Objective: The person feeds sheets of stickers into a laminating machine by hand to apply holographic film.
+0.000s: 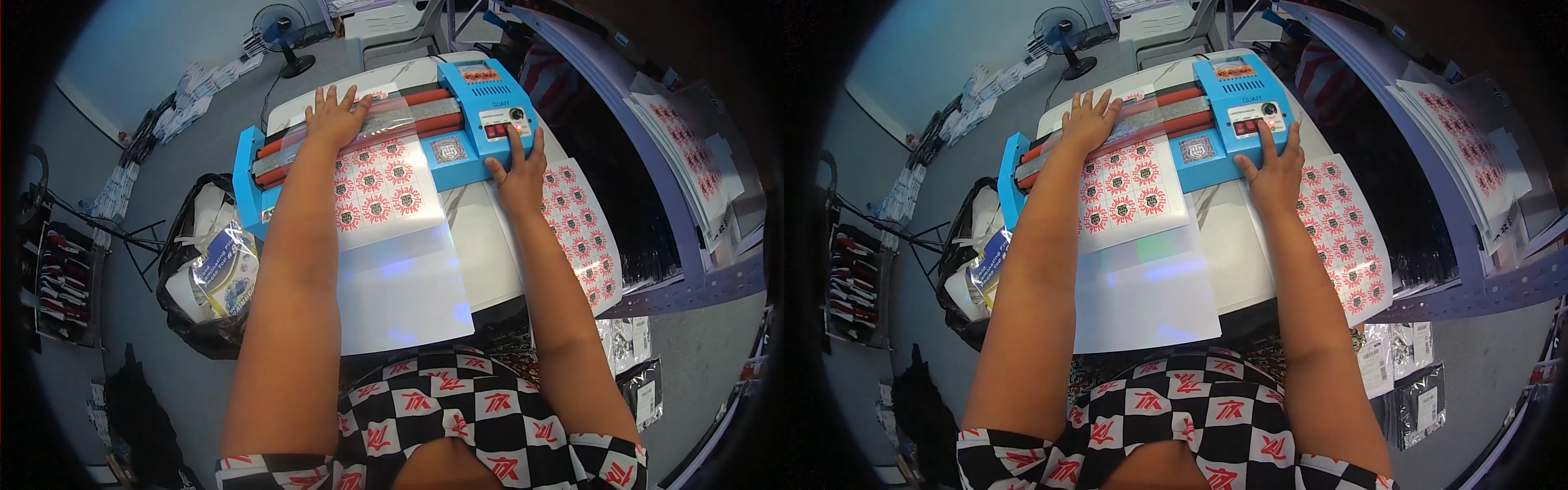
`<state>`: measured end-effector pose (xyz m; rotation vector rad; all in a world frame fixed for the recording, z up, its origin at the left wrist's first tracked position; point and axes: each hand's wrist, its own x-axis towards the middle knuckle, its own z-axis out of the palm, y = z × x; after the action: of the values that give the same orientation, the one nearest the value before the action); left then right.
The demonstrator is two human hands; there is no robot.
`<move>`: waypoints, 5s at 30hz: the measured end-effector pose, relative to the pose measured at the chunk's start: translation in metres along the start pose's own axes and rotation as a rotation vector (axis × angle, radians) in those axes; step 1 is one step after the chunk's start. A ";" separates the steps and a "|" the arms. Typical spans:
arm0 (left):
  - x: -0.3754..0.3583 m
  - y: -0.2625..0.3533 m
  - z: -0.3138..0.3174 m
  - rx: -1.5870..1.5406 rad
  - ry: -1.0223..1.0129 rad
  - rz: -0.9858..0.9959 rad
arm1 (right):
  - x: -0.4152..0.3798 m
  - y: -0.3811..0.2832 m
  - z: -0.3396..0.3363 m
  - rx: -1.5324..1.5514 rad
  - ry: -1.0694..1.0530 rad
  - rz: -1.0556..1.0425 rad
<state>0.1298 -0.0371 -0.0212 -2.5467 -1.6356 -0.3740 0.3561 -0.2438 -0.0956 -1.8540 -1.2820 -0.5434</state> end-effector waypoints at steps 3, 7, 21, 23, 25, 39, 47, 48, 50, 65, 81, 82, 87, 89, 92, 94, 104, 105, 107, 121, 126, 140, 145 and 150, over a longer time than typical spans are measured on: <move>0.002 0.001 -0.004 0.021 -0.094 -0.021 | 0.001 0.000 0.000 0.006 -0.009 -0.002; 0.002 0.004 -0.008 0.042 -0.161 -0.029 | 0.000 0.003 0.003 -0.017 0.005 -0.024; -0.001 0.004 -0.007 -0.039 -0.187 -0.043 | 0.001 0.002 0.002 0.003 -0.031 0.011; -0.002 0.004 -0.008 -0.043 -0.199 -0.046 | 0.001 0.002 0.002 0.004 -0.019 0.004; -0.004 0.005 -0.010 -0.041 -0.197 -0.043 | 0.000 0.002 0.002 0.001 -0.012 -0.002; -0.009 0.006 -0.010 0.014 -0.162 -0.012 | 0.000 0.004 0.005 -0.002 0.005 -0.024; -0.014 0.007 -0.011 0.010 -0.140 -0.009 | 0.000 0.000 0.001 0.001 -0.017 -0.003; -0.014 0.007 -0.011 0.010 -0.132 -0.009 | 0.000 0.000 0.001 0.003 -0.021 0.002; -0.015 0.007 -0.009 0.010 -0.118 -0.010 | 0.000 0.001 0.001 0.005 -0.023 0.001; -0.023 0.011 -0.017 -0.010 -0.126 -0.012 | 0.000 0.001 0.001 0.013 -0.005 -0.007; -0.029 0.009 -0.010 -0.062 -0.026 0.011 | 0.000 0.000 0.001 0.011 -0.004 0.007; -0.030 0.010 -0.011 -0.057 -0.022 0.009 | 0.000 0.000 0.001 0.018 -0.006 0.006; -0.032 0.010 -0.010 -0.055 -0.010 0.012 | 0.001 -0.002 -0.002 0.026 -0.011 0.006; -0.032 0.010 -0.010 -0.061 -0.011 0.011 | 0.001 -0.001 -0.001 0.024 -0.010 0.006; -0.035 0.013 -0.013 -0.057 -0.009 0.005 | 0.000 0.000 0.001 0.018 -0.009 0.006; -0.035 0.013 -0.012 -0.056 -0.008 0.005 | 0.000 0.001 0.002 0.013 -0.008 0.003; -0.038 0.011 -0.010 -0.049 0.031 0.021 | 0.000 0.000 0.000 0.012 -0.010 0.005; -0.039 0.012 -0.011 -0.051 0.034 0.023 | 0.000 0.000 0.000 0.011 -0.011 0.007; -0.040 0.012 -0.011 -0.055 0.040 0.028 | 0.000 -0.001 0.000 0.018 -0.017 0.013; -0.046 0.013 -0.011 -0.020 0.058 0.030 | 0.001 0.000 0.000 0.013 -0.005 0.006; -0.048 0.014 -0.011 -0.031 0.083 0.032 | 0.000 0.001 0.002 0.015 0.012 -0.015; -0.053 0.013 -0.002 -0.021 0.192 0.057 | 0.000 0.001 0.002 0.017 0.000 -0.001; -0.054 0.013 0.000 -0.018 0.212 0.061 | 0.000 0.001 0.001 0.016 -0.002 0.006; -0.056 0.014 0.000 -0.032 0.227 0.059 | 0.000 0.001 0.002 0.018 0.003 0.004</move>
<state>0.1200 -0.0922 -0.0351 -2.4614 -1.4811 -0.6617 0.3569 -0.2424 -0.0968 -1.8403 -1.2774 -0.5308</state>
